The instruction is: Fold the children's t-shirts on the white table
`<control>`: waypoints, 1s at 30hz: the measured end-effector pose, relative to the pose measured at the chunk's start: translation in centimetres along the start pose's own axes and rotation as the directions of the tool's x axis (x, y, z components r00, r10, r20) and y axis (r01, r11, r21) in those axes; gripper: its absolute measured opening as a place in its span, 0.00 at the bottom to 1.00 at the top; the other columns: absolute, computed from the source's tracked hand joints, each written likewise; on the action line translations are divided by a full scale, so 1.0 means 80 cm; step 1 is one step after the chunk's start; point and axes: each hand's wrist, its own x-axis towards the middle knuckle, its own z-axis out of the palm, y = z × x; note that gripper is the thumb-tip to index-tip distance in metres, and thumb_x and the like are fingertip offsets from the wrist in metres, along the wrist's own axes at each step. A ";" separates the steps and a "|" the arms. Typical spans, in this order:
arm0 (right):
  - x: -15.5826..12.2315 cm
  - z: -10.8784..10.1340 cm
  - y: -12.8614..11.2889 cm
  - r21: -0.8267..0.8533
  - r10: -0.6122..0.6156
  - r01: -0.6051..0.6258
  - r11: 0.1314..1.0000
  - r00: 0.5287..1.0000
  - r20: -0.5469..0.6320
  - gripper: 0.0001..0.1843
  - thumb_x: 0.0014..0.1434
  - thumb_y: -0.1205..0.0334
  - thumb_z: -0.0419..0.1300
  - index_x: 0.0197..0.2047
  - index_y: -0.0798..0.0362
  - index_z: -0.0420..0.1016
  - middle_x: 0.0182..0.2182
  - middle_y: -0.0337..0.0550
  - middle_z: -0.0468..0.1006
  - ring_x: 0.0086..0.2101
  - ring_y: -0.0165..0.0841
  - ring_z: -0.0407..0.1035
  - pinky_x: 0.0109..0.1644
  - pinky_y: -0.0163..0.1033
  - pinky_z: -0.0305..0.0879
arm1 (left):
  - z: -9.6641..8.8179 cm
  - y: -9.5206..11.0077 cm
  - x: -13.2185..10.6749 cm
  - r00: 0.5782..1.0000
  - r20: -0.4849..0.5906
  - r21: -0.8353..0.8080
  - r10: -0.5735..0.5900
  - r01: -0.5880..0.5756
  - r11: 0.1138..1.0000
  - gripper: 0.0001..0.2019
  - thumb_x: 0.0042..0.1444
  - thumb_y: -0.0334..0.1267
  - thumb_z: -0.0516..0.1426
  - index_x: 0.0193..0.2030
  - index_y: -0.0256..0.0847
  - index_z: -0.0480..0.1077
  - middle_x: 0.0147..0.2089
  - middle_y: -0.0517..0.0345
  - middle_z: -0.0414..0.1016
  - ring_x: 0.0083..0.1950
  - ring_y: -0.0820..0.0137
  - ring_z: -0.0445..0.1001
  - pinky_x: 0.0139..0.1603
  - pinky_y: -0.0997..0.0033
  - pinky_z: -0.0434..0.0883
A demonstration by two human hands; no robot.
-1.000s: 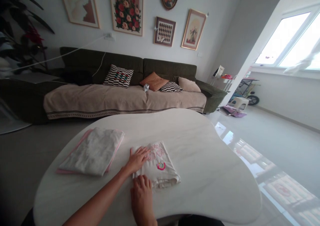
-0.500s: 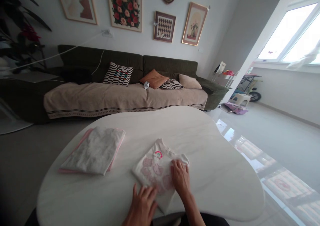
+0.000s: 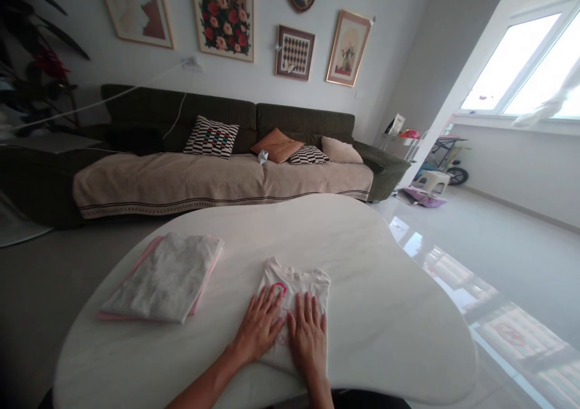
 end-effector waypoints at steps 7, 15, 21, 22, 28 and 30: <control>0.004 -0.006 0.013 0.069 -0.086 0.083 0.994 0.995 0.042 0.30 0.60 0.46 0.36 0.63 0.47 0.48 0.63 0.40 0.47 0.61 0.37 0.39 0.60 0.51 0.44 | -0.005 0.011 -0.018 0.999 -0.014 0.024 -0.029 0.029 0.999 0.25 0.60 0.48 0.43 0.63 0.45 0.49 0.64 0.52 0.53 0.63 0.58 0.52 0.58 0.51 0.56; 0.075 -0.006 0.037 0.055 0.036 -0.037 0.998 0.999 0.030 0.34 0.60 0.48 0.37 0.64 0.60 0.41 0.63 0.47 0.45 0.62 0.34 0.36 0.61 0.46 0.41 | -0.004 -0.017 0.030 0.981 0.030 0.042 -0.194 0.193 0.980 0.32 0.58 0.53 0.41 0.63 0.31 0.47 0.66 0.41 0.45 0.66 0.56 0.43 0.61 0.47 0.48; 0.108 0.007 0.044 0.003 0.043 -0.043 0.999 0.996 0.072 0.39 0.57 0.41 0.38 0.65 0.57 0.38 0.64 0.44 0.43 0.62 0.35 0.34 0.62 0.48 0.38 | 0.006 -0.037 0.055 0.966 0.117 0.017 -0.230 0.230 0.973 0.37 0.52 0.61 0.43 0.65 0.43 0.44 0.68 0.52 0.38 0.67 0.55 0.36 0.61 0.43 0.42; 0.109 0.007 0.046 -0.002 0.039 -0.039 0.999 0.997 0.073 0.40 0.57 0.40 0.38 0.65 0.56 0.38 0.64 0.44 0.42 0.62 0.35 0.33 0.61 0.48 0.38 | 0.007 -0.037 0.054 0.966 0.111 0.011 -0.234 0.234 0.972 0.38 0.51 0.62 0.43 0.65 0.44 0.44 0.68 0.53 0.37 0.67 0.55 0.35 0.61 0.44 0.41; 0.103 -0.025 0.027 -0.039 0.087 -0.082 0.996 0.987 0.132 0.38 0.58 0.43 0.40 0.64 0.57 0.40 0.63 0.50 0.43 0.62 0.39 0.32 0.60 0.56 0.35 | 0.009 -0.031 0.051 0.957 0.106 -0.035 -0.269 0.274 0.961 0.38 0.52 0.61 0.43 0.65 0.43 0.42 0.68 0.54 0.36 0.67 0.56 0.33 0.61 0.41 0.36; 0.084 -0.037 -0.003 -0.057 0.158 -0.152 0.987 0.980 0.119 0.38 0.57 0.45 0.42 0.64 0.61 0.42 0.63 0.57 0.44 0.62 0.45 0.33 0.58 0.61 0.35 | 0.007 -0.034 0.054 0.956 0.108 -0.101 -0.273 0.284 0.954 0.37 0.52 0.61 0.45 0.64 0.43 0.45 0.68 0.53 0.38 0.67 0.55 0.34 0.60 0.40 0.35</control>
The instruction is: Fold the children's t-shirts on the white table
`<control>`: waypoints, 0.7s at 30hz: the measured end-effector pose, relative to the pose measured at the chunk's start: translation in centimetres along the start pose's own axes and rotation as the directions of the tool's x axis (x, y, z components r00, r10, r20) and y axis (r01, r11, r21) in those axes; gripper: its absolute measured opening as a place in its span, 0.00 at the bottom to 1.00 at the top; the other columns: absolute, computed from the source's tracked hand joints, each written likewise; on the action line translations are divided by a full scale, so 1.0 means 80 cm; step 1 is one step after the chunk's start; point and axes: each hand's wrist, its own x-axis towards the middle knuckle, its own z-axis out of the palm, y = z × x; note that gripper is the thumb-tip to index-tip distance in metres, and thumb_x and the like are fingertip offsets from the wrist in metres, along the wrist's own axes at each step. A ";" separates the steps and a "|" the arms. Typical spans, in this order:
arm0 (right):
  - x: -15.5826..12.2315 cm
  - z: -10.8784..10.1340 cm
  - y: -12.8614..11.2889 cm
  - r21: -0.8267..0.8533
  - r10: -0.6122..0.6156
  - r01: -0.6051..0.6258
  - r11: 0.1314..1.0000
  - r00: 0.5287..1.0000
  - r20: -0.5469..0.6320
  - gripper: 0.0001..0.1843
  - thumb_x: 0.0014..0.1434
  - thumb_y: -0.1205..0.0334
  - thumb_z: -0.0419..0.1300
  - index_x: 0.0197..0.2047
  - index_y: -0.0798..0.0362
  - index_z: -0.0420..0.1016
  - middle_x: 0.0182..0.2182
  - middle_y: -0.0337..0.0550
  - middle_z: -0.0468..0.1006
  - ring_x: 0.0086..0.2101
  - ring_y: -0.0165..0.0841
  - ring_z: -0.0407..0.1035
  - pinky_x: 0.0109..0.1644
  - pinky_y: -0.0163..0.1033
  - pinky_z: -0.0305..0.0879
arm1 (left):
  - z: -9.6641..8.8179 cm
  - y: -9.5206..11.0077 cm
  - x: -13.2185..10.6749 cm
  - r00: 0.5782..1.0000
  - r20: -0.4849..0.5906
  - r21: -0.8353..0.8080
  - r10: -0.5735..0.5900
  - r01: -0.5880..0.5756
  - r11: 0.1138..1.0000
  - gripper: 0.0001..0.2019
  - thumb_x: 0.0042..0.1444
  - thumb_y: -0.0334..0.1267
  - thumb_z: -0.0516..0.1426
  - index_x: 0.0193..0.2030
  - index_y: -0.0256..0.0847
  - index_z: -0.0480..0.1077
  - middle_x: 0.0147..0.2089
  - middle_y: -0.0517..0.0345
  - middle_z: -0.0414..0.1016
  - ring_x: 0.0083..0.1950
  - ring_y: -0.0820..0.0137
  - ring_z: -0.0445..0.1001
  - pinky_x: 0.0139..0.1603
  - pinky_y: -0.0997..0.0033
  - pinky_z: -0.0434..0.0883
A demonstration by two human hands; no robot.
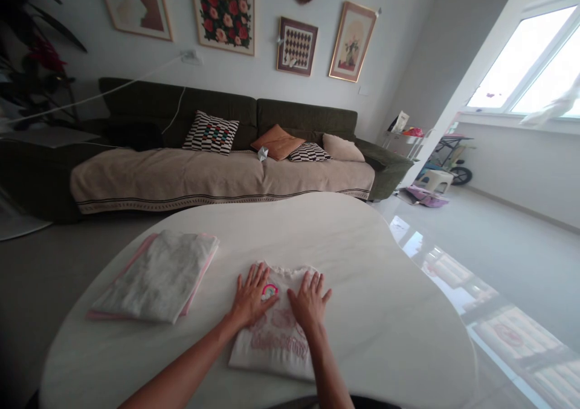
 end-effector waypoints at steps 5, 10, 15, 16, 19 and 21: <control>-0.098 0.026 -0.077 0.086 0.035 -0.029 0.996 0.997 -0.066 0.39 0.57 0.42 0.38 0.63 0.63 0.47 0.61 0.63 0.46 0.60 0.56 0.39 0.54 0.65 0.42 | -0.011 -0.021 0.007 0.999 -0.018 -0.317 -0.047 0.038 0.948 0.23 0.60 0.47 0.40 0.60 0.47 0.57 0.66 0.58 0.48 0.66 0.61 0.42 0.63 0.48 0.43; -0.125 0.059 -0.072 0.150 -0.071 0.087 0.985 0.991 -0.111 0.46 0.52 0.33 0.37 0.63 0.58 0.47 0.62 0.56 0.44 0.60 0.55 0.35 0.56 0.65 0.38 | -0.013 -0.034 -0.051 0.984 -0.176 -0.351 0.003 -0.066 0.934 0.22 0.61 0.39 0.41 0.60 0.39 0.55 0.64 0.52 0.52 0.65 0.68 0.48 0.62 0.62 0.54; -0.080 0.041 0.014 0.073 -0.097 0.106 0.992 0.988 -0.120 0.38 0.54 0.36 0.38 0.63 0.47 0.46 0.63 0.46 0.46 0.61 0.49 0.35 0.57 0.64 0.37 | -0.018 -0.038 -0.136 0.973 -0.189 -0.166 0.134 -0.166 0.972 0.20 0.58 0.36 0.48 0.58 0.48 0.59 0.62 0.58 0.58 0.63 0.67 0.54 0.58 0.61 0.61; -0.068 0.036 0.038 0.045 -0.071 0.077 0.996 0.990 -0.123 0.37 0.54 0.35 0.39 0.62 0.43 0.48 0.63 0.44 0.47 0.61 0.49 0.35 0.56 0.65 0.36 | -0.020 -0.038 -0.146 0.972 -0.183 -0.130 0.150 -0.175 0.976 0.20 0.57 0.36 0.48 0.57 0.49 0.60 0.61 0.59 0.58 0.62 0.67 0.55 0.58 0.61 0.62; -0.031 0.022 0.119 -0.013 0.031 -0.033 0.999 0.992 -0.119 0.35 0.52 0.33 0.39 0.61 0.34 0.49 0.63 0.40 0.46 0.61 0.50 0.33 0.54 0.68 0.39 | -0.025 -0.038 -0.158 0.972 -0.169 -0.061 0.162 -0.175 0.983 0.20 0.56 0.34 0.49 0.56 0.49 0.62 0.61 0.59 0.60 0.61 0.67 0.58 0.57 0.61 0.63; -0.009 0.016 0.175 -0.019 0.086 -0.088 0.996 0.992 -0.089 0.35 0.52 0.32 0.38 0.61 0.32 0.47 0.63 0.38 0.45 0.61 0.51 0.34 0.53 0.68 0.42 | -0.027 -0.037 -0.157 0.972 -0.175 -0.045 0.158 -0.168 0.985 0.19 0.56 0.34 0.49 0.55 0.48 0.63 0.60 0.58 0.61 0.60 0.66 0.59 0.57 0.62 0.64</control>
